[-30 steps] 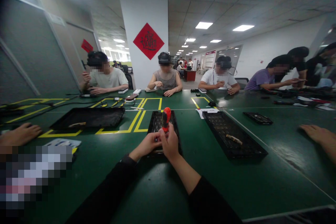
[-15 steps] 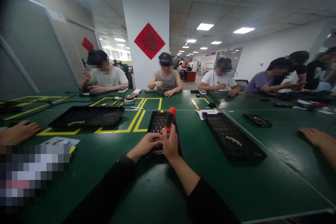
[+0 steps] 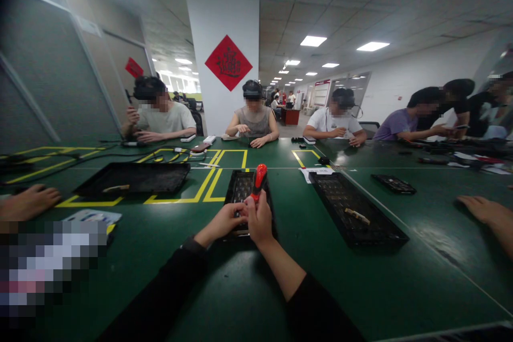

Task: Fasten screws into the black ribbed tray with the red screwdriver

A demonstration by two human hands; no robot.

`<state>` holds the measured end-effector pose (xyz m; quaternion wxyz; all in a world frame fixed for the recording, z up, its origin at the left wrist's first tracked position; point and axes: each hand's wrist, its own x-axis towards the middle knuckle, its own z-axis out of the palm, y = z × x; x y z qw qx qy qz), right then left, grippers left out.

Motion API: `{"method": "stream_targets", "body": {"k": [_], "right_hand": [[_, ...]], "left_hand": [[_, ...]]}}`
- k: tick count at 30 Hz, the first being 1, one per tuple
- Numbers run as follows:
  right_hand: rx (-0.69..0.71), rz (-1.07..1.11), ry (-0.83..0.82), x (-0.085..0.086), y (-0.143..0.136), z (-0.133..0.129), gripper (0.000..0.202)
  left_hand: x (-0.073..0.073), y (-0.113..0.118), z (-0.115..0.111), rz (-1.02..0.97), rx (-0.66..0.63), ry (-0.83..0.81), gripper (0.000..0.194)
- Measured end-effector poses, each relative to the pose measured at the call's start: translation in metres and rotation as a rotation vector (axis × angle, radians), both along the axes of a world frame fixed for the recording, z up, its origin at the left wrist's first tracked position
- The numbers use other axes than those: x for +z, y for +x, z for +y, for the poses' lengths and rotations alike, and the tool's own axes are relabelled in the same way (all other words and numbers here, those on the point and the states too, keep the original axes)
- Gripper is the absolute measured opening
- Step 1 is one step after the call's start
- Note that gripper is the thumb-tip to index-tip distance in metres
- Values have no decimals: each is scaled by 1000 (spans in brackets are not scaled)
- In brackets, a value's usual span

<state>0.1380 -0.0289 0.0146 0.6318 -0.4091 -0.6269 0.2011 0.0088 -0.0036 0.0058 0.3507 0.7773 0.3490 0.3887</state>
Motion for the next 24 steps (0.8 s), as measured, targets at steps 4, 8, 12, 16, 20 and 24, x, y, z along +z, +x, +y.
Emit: {"method": "stream_targets", "body": {"k": [4, 8, 12, 16, 20, 24], "right_hand": [[-9, -2, -9, -1, 0, 3, 18], [-10, -2, -13, -1, 1, 4, 19], [-8, -13, 2, -2, 2, 3, 22], [-21, -33, 16, -3, 1, 2, 24], [-48, -35, 50, -3, 1, 1, 23], [-39, -32, 50, -3, 1, 1, 22]], "left_hand": [[1, 0, -1, 9, 17, 12, 12], [2, -2, 0, 17, -56, 10, 17], [1, -3, 0, 47, -71, 23, 14], [1, 0, 0, 6, -29, 21, 9], [0, 4, -1, -26, 5, 2, 12], [1, 3, -2, 4, 32, 10, 14]]}}
